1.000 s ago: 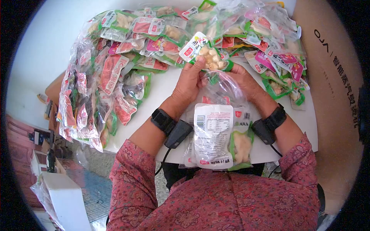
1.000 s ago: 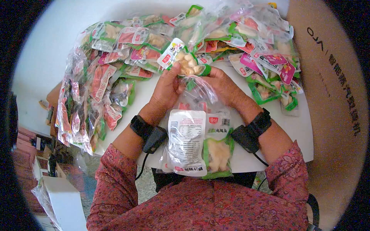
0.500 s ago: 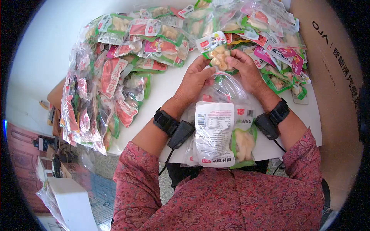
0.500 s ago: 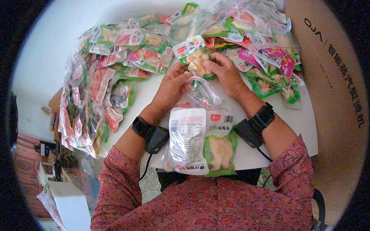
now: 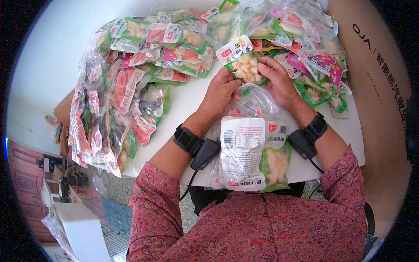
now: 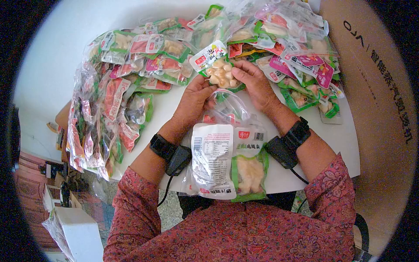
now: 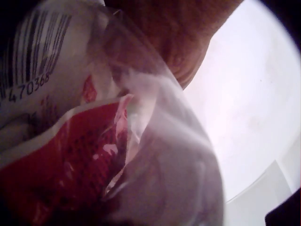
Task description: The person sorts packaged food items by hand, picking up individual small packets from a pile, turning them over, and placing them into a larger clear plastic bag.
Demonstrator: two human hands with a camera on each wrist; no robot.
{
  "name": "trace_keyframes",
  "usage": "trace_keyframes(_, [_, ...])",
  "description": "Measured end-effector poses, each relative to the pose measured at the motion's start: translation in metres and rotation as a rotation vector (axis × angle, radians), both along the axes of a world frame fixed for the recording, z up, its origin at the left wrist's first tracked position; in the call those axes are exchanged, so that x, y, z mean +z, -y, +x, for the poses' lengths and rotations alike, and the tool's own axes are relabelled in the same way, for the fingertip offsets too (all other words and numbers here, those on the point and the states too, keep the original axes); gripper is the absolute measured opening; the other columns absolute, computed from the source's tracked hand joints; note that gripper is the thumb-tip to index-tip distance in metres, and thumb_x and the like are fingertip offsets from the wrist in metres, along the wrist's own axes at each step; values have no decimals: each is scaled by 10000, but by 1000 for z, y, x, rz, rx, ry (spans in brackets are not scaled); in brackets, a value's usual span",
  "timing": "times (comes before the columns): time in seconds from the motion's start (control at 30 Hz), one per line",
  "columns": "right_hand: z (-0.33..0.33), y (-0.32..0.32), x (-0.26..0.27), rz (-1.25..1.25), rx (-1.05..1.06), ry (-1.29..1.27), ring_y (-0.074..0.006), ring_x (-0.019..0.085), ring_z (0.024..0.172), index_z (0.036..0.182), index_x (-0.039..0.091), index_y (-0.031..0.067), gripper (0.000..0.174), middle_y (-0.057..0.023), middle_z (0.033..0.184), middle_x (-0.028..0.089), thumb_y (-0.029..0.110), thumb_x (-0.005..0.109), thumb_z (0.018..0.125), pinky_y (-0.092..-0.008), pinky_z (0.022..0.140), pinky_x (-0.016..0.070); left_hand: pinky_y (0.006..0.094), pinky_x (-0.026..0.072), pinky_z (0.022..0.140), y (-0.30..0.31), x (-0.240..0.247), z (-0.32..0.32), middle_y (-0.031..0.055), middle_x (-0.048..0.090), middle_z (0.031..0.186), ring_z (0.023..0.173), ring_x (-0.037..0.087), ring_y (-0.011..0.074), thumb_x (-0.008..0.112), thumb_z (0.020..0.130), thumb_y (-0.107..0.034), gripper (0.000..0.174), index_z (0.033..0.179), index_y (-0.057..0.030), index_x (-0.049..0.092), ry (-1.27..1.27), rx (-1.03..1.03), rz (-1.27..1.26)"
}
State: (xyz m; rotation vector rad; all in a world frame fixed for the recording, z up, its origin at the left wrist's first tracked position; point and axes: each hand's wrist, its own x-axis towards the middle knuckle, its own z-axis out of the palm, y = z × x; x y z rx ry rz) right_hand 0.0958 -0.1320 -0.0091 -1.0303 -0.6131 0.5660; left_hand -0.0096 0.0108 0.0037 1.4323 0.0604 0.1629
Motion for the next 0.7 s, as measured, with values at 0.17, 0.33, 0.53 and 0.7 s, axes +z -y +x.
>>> trace_keyframes(0.17, [0,1,2,16,13,10,-107,525,897,1065,524,8,259,-37,958,562,147,522,846,-246,828,414,168,338,467,-2,-5,3,-16,544,799,543,430,39,493,854,-81,245,1098,-59,494,32,-21,-166])
trace_keyframes(0.33, [2,2,0,13,25,35,-108,527,893,1068,522,14,262,-38,956,558,152,528,845,-247,820,421,165,321,439,-2,-3,1,-31,531,747,514,427,37,495,867,-140,213,1065,-67,522,7,2,-216])
trace_keyframes(0.53, [0,1,0,17,17,10,-105,527,889,1072,523,28,259,-31,950,556,145,542,841,-249,814,428,167,300,408,-2,-3,2,-35,505,664,477,428,40,473,886,-219,213,1035,-79,537,-9,60,-191])
trace_keyframes(0.7, [0,0,-2,-5,-4,42,-94,524,885,1065,528,28,253,-22,949,559,145,548,842,-240,801,430,170,292,400,-1,-3,2,-34,483,612,462,424,42,461,893,-233,201,1001,-84,541,-26,95,-207])
